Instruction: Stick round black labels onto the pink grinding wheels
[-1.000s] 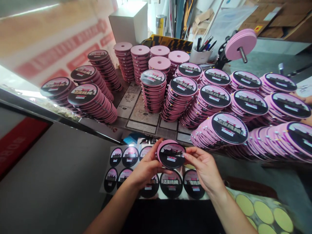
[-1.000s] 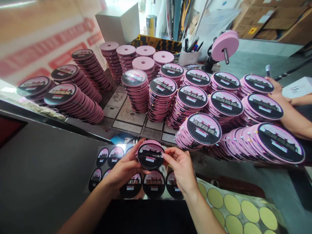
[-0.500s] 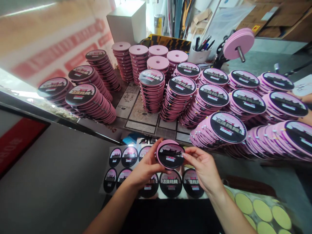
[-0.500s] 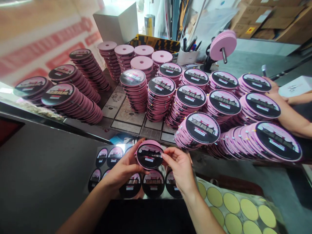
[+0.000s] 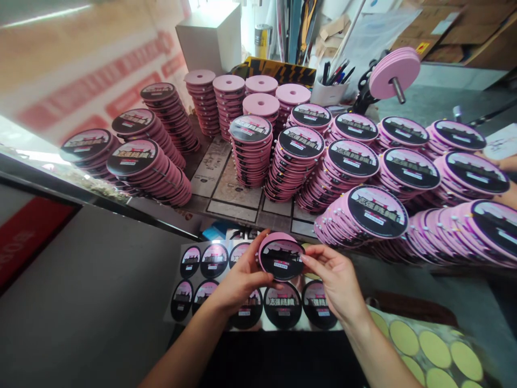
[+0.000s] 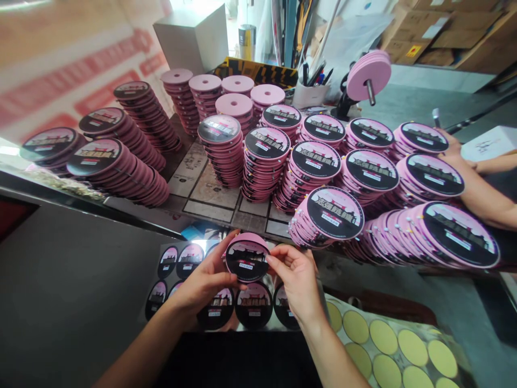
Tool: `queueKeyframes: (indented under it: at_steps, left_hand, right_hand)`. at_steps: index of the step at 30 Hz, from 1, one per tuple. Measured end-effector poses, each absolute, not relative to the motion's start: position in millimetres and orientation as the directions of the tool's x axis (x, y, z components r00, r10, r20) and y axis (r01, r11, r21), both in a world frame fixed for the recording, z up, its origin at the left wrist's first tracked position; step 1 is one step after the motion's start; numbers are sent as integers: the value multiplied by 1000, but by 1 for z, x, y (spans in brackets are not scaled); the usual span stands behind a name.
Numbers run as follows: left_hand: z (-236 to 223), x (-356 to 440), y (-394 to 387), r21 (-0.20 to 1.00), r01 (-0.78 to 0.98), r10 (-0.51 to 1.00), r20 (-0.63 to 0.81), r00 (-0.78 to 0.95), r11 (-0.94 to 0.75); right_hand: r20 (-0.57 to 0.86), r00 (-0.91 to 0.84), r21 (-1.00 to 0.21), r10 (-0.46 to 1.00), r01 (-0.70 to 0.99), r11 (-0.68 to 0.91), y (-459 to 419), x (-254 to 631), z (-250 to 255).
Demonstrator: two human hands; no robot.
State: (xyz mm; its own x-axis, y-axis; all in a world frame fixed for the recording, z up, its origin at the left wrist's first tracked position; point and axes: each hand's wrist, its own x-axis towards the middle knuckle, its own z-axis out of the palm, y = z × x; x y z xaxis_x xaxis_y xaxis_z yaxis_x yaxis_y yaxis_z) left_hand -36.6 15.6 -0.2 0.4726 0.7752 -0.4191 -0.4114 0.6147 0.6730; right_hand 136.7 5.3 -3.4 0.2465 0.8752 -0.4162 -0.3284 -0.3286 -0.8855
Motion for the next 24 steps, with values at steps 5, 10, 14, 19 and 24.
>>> queueKeyframes:
  at_steps: [5,10,14,19,24]
  left_hand:
    - [0,-37,16,668,-408,769,-424,478,622]
    - [0,-36,16,682,-403,776,-411,479,610]
    - [0,-36,15,699,-397,785,-402,471,596]
    - [-2,-36,13,724,-380,797,-392,459,575]
    - [3,-33,11,793,-356,843,-336,421,494]
  right_hand:
    - [-421,256,-883,870,-336,-328,5,136,-3]
    - [-407,271,-894,872,-316,-319,4,135,-4]
    - [-380,291,-908,878,-297,-295,5,135,-4]
    - [-360,320,-920,877,-276,-277,5,134,-5]
    - [-284,334,-956,899,-172,-239,3,132,-9]
